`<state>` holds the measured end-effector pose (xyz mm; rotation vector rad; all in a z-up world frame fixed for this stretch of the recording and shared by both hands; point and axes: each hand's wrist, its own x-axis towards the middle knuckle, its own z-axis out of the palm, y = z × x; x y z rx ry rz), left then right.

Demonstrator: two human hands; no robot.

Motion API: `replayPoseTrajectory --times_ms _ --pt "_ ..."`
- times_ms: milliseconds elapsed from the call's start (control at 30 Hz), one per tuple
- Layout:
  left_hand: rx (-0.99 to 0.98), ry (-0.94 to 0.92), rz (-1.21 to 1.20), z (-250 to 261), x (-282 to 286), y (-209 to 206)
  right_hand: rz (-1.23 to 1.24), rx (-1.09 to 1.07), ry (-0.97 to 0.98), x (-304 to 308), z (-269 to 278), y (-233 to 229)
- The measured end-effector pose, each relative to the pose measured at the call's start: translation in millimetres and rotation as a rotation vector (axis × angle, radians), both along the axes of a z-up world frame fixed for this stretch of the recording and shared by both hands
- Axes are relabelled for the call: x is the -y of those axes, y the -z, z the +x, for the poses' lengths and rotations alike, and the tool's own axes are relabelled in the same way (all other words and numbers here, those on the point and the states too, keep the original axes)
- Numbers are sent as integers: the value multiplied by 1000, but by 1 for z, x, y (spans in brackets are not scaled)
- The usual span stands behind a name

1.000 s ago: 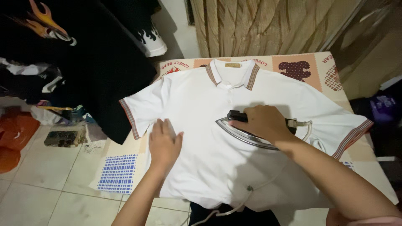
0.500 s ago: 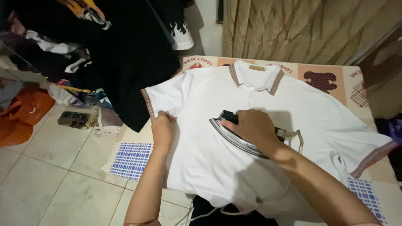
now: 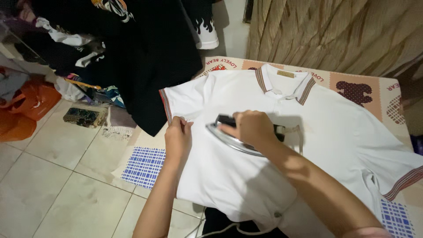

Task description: The person irons a white polo shirt on an ironing board. They smooth the fabric with one hand while moving the iron with the other, then flip the shirt to iron the other side.

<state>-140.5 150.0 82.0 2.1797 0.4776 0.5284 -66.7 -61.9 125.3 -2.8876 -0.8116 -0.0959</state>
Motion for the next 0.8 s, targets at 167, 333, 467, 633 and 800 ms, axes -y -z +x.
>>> replayPoseTrajectory --times_ms 167,333,467,633,800 --pt "-187 19 32 -19 -11 10 131 11 0 -12 2 -6" --pt "-375 58 187 -25 -13 25 126 -297 20 -8 3 -21" --pt "-297 -1 52 -26 -13 16 44 -364 -10 -4 2 -34" --pt "-529 -43 25 -13 -15 9 96 -474 -20 36 -30 -36" --pt "-466 -9 125 -14 -16 19 27 -636 -1 107 -44 -33"
